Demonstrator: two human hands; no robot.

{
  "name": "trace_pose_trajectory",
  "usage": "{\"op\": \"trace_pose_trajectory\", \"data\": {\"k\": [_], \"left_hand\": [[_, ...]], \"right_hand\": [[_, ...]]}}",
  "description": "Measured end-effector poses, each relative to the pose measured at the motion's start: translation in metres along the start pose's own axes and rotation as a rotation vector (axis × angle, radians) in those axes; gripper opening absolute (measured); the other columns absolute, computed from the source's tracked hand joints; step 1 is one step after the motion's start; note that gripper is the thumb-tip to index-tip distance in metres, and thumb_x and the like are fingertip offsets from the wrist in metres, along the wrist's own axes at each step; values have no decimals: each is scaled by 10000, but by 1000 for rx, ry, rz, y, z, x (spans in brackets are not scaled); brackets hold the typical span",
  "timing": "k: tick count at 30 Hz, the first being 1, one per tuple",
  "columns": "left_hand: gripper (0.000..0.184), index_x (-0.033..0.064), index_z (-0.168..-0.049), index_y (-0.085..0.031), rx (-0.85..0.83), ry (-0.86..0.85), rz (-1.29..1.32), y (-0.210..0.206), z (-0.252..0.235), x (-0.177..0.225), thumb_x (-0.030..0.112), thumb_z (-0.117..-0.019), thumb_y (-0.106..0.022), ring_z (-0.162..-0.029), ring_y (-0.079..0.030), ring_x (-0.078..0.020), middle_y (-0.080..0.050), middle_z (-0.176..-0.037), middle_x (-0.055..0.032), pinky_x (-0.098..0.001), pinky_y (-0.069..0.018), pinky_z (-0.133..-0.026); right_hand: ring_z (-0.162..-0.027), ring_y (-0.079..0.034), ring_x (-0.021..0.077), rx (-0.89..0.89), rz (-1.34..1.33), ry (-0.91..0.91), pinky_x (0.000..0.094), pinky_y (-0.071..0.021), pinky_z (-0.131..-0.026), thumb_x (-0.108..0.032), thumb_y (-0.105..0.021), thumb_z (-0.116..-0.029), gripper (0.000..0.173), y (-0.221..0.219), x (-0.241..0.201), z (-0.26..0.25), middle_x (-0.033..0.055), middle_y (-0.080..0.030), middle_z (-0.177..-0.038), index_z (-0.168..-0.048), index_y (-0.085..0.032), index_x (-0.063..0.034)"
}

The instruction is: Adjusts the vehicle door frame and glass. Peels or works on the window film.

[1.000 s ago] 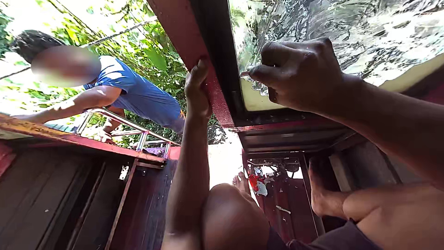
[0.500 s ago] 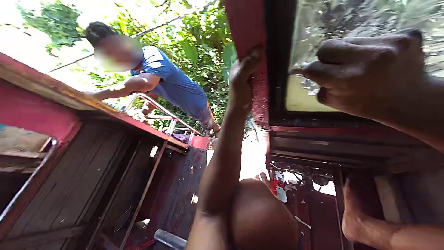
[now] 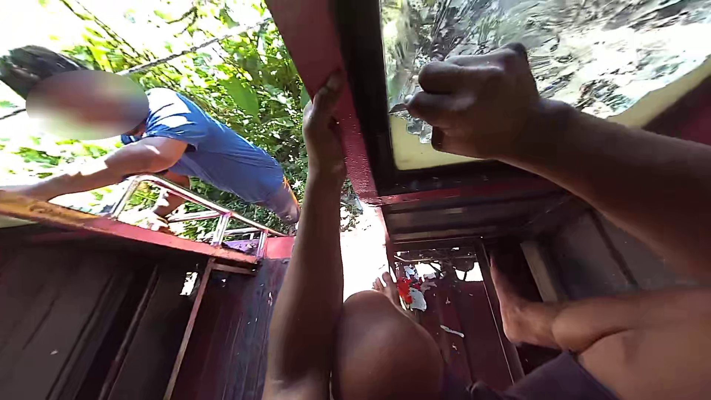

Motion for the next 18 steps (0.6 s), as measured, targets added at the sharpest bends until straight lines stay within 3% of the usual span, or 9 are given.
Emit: {"op": "trace_pose_trajectory", "data": {"k": [6, 11, 18], "left_hand": [[255, 199, -992, -579, 46, -16, -28, 0, 1, 4, 146, -1021, -331, -885, -691, -24, -708, -890, 84, -283, -593, -822], [260, 218, -996, -582, 74, 5, -41, 0, 4, 4, 146, -1025, -334, -888, -693, -8, -715, -892, 105, -263, -594, -817], [247, 227, -993, -600, 11, -5, 5, -1, 4, 2, 157, -1021, -365, -914, -699, -21, -728, -911, 93, -271, -595, -836]], "right_hand": [[-583, -612, 397, 30, 6, 0, 480, -368, -418, 23, -545, -896, 123, -4, -2, -2, 197, -615, -769, -837, -652, 10], [-586, -602, 372, 70, -118, -3, 471, -390, -447, 27, -517, -901, 192, 9, 10, 7, 198, -616, -760, -913, -708, 20], [-529, -570, 330, 138, -80, 33, 420, -324, -402, 6, -530, -902, 164, 4, 8, 10, 173, -602, -734, -870, -691, 5]]}}
Point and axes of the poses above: each hand's wrist, its own z-axis away from the middle knuckle, its own y-axis out of the back of the hand, x = y × z, the point moved 7 cm from there along -z, towards the middle knuckle
